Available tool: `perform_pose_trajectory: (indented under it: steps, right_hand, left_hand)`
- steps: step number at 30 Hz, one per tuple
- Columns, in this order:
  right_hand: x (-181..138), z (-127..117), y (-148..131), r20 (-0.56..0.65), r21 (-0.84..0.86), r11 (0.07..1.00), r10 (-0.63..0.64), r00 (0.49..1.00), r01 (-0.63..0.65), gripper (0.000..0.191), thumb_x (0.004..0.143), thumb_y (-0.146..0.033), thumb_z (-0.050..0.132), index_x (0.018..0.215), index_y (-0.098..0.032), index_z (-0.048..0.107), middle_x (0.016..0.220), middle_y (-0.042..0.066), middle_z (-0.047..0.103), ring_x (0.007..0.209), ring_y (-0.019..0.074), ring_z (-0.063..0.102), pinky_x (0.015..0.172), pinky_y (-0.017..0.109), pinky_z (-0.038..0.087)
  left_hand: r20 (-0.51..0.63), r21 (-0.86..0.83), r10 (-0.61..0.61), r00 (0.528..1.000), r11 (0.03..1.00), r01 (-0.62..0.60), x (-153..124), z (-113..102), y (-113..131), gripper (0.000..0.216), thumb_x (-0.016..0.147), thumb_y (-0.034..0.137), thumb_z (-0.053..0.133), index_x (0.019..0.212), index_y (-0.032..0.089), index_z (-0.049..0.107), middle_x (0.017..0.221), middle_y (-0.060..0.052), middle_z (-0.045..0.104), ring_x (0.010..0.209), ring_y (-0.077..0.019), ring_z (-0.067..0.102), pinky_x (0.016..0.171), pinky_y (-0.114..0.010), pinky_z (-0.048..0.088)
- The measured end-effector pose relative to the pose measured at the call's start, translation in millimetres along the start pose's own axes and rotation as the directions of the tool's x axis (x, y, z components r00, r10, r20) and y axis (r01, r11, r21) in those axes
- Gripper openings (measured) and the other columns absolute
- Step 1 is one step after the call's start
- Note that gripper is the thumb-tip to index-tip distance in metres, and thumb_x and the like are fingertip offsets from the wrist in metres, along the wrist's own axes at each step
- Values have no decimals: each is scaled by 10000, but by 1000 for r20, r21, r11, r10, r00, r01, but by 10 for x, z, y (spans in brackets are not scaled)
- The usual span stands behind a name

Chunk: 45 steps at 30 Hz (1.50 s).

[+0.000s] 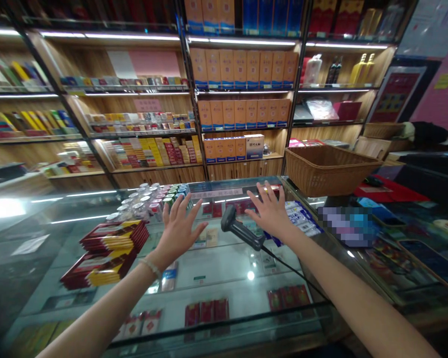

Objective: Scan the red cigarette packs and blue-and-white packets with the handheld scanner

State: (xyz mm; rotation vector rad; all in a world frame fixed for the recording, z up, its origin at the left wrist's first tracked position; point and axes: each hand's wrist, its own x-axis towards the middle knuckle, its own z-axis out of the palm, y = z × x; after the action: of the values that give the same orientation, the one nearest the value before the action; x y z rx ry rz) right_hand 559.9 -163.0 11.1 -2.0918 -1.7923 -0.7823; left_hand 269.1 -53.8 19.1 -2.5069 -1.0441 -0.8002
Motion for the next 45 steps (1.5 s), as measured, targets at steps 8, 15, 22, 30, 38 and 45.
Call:
perform_pose_trajectory:
  steps: [8, 15, 22, 30, 38, 45]
  right_hand:
    - [24, 105, 734, -21, -97, 994, 50, 999, -52, 590, 1055, -557, 369, 1542, -265, 531, 1690, 149, 391, 1583, 374, 256, 1231, 729, 132]
    - [5, 236, 1223, 24, -156, 984, 92, 995, -87, 610, 1048, -548, 330, 1576, -287, 488, 1698, 135, 382, 1584, 379, 241, 1229, 735, 102]
    - [167, 378, 1448, 41, -163, 986, 49, 998, -41, 640, 1023, -596, 381, 1550, -264, 524, 1688, 156, 393, 1577, 396, 253, 1235, 730, 95]
    - [541, 612, 1677, 15, -192, 973, -127, 992, 127, 652, 978, -610, 505, 1523, -255, 554, 1686, 146, 403, 1591, 375, 230, 1266, 667, -19]
    - [703, 787, 1815, 144, -166, 959, -205, 968, 228, 674, 943, -599, 572, 1530, -266, 550, 1709, 125, 366, 1615, 352, 194, 1276, 635, -58]
    - [961, 998, 1971, 281, -126, 934, -290, 915, 335, 760, 769, -612, 770, 1437, -269, 651, 1702, 129, 381, 1626, 378, 132, 1273, 634, -71]
  left_hand:
    - [-5, -67, 6, 1000, 998, -7, 615, 1, 415, 627, 1010, 537, 526, 1566, 246, 506, 1719, -161, 319, 1603, -391, 247, 1281, -703, 143]
    - [11, -87, 37, 999, 996, -36, 950, 193, 706, 641, 1003, 562, 533, 1568, 261, 503, 1723, -154, 315, 1606, -377, 243, 1283, -701, 137]
    - [39, -67, 70, 997, 995, -68, 1295, 338, 917, 692, 994, 614, 525, 1590, 267, 471, 1731, -143, 302, 1608, -379, 228, 1286, -691, 139]
    - [144, -80, 129, 981, 990, -118, 1841, 589, 1138, 813, 940, 666, 591, 1624, 268, 405, 1754, -135, 242, 1619, -366, 189, 1293, -667, 132]
    - [288, -71, 124, 950, 992, -109, 2029, 981, 1199, 899, 892, 695, 624, 1639, 264, 371, 1769, -142, 183, 1630, -372, 138, 1290, -679, 84]
    - [398, -61, 151, 905, 989, -138, 2165, 1283, 1320, 993, 793, 693, 737, 1632, 297, 382, 1780, -115, 152, 1634, -401, 92, 1289, -681, 3]
